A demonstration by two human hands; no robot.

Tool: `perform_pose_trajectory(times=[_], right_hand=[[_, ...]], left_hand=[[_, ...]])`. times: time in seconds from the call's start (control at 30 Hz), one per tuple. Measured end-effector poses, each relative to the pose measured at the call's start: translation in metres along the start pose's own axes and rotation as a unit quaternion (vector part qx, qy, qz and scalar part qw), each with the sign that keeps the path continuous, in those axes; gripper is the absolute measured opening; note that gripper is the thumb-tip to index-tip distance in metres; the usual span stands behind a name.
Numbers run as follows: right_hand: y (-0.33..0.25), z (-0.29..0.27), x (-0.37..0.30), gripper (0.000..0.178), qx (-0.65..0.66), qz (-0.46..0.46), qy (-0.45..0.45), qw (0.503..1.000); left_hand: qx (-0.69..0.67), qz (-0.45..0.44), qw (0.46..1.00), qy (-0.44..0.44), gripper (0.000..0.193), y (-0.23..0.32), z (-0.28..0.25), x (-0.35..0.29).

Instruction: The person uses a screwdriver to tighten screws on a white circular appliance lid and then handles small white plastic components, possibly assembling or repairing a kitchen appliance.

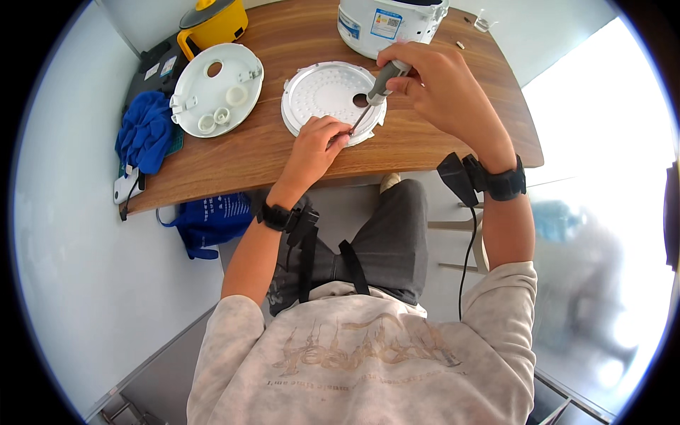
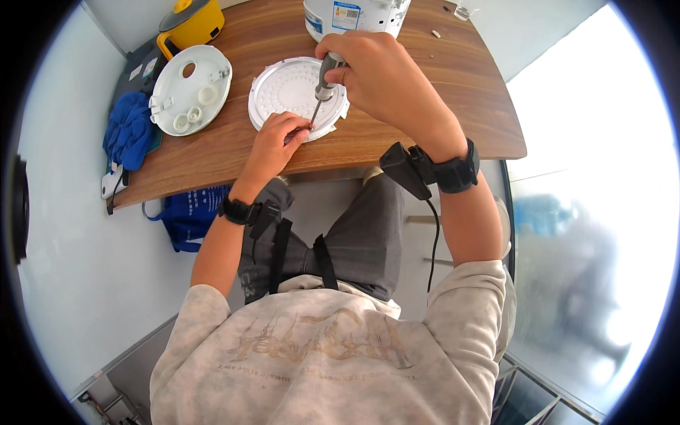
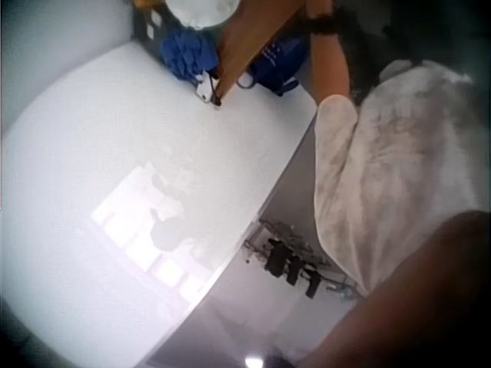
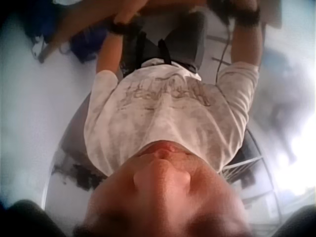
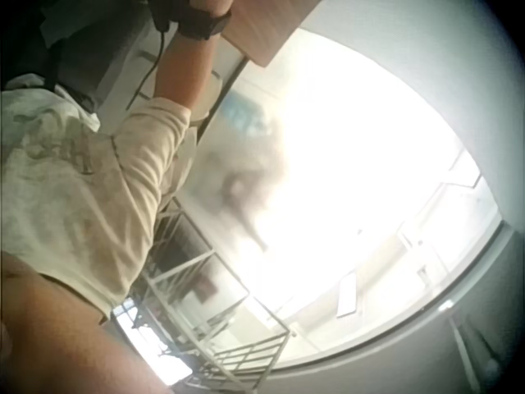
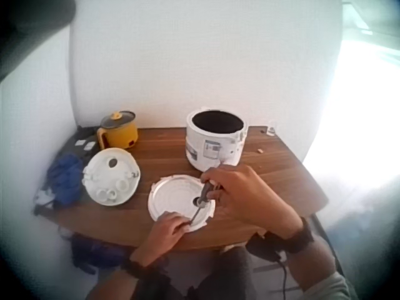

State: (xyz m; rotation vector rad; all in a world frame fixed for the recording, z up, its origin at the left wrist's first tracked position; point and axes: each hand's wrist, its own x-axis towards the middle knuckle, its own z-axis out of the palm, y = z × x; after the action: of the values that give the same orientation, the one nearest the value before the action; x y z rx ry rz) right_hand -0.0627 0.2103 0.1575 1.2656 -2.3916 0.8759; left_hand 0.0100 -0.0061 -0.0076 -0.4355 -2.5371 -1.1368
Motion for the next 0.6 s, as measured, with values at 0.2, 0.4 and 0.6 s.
perform_pose_trajectory(times=[0.2,0.4,0.6], right_hand=[[-0.010,-0.011,0.000,0.023,-0.020,0.039,-0.037,0.998],[-0.004,-0.003,-0.002,0.022,0.013,0.006,-0.024,1.000],[-0.012,-0.008,-0.006,0.028,-0.003,0.032,-0.029,0.999]], left_hand=[[0.008,0.003,1.000,0.003,0.018,0.001,0.001,0.001],[0.010,-0.007,1.000,-0.006,0.020,0.003,0.000,0.000],[0.016,-0.010,1.000,-0.009,0.020,0.004,-0.001,0.001]])
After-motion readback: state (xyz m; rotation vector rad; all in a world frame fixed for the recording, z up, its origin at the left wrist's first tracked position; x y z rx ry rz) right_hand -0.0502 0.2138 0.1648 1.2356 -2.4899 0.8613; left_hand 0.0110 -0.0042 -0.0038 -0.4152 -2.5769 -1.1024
